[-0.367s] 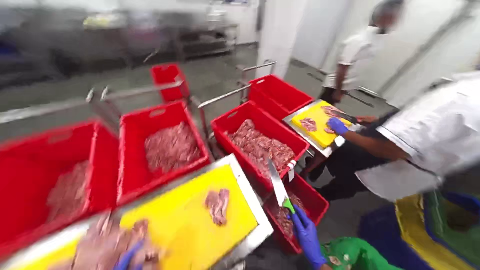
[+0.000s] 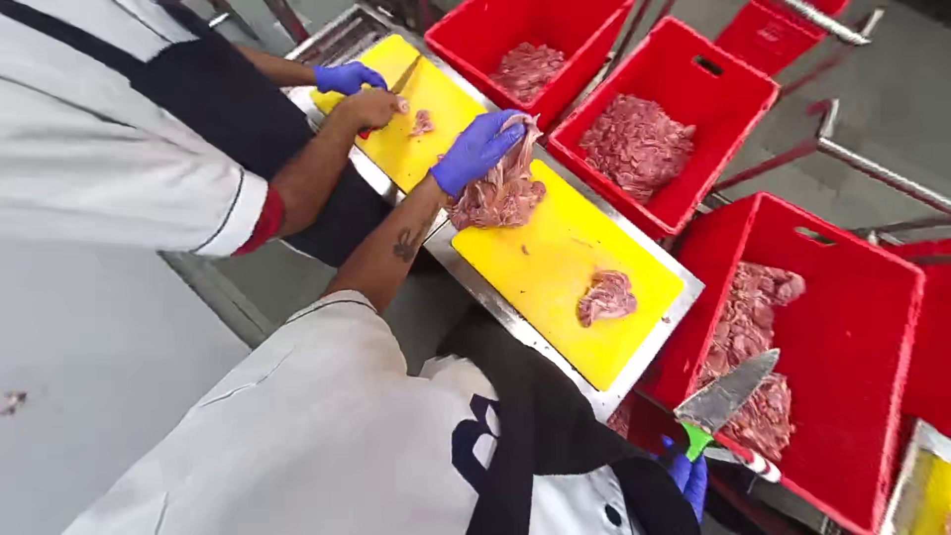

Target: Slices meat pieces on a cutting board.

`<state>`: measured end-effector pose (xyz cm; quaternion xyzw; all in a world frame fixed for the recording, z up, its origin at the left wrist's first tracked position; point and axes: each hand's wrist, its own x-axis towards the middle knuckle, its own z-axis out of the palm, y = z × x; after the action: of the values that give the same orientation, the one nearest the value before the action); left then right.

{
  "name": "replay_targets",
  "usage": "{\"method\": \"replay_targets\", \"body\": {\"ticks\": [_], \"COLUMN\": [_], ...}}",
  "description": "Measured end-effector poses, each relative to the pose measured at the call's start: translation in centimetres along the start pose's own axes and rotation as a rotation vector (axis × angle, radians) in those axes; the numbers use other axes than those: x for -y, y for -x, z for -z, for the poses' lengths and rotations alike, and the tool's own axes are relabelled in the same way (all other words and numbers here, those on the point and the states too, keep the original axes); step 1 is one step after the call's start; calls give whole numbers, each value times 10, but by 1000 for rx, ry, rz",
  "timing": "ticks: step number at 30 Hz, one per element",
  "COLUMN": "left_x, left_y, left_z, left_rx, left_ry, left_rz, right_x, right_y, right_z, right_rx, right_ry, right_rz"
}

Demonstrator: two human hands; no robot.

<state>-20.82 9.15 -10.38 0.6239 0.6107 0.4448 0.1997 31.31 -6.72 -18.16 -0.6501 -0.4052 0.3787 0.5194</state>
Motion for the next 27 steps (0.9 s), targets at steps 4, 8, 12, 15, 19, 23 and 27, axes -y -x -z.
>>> {"method": "replay_targets", "body": {"ticks": [4, 8, 12, 15, 19, 23, 27], "left_x": [46, 95, 42, -3, -38, -53, -36], "left_y": [-18, -19, -23, -1, 53, 69, 64], "left_z": [22, 1, -37, -127, -270, -304, -270], "left_rx": [205, 291, 171, 310, 521, 481, 463], "left_ry": [-282, -560, -643, -370, -336, -399, -360], "left_rz": [195, 370, 311, 143, 203, 291, 317], "right_x": [-13, -44, -53, -52, -53, -45, -49], "right_y": [-10, -26, -18, -10, -18, -12, 5], "right_z": [5, 12, 19, 17, -9, -14, -13], "right_rx": [30, 62, 112, 246, 268, 153, 82], "right_ry": [104, 97, 59, 103, 15, -123, -163], "right_rz": [-127, -60, 115, -18, -82, -59, -50]}}
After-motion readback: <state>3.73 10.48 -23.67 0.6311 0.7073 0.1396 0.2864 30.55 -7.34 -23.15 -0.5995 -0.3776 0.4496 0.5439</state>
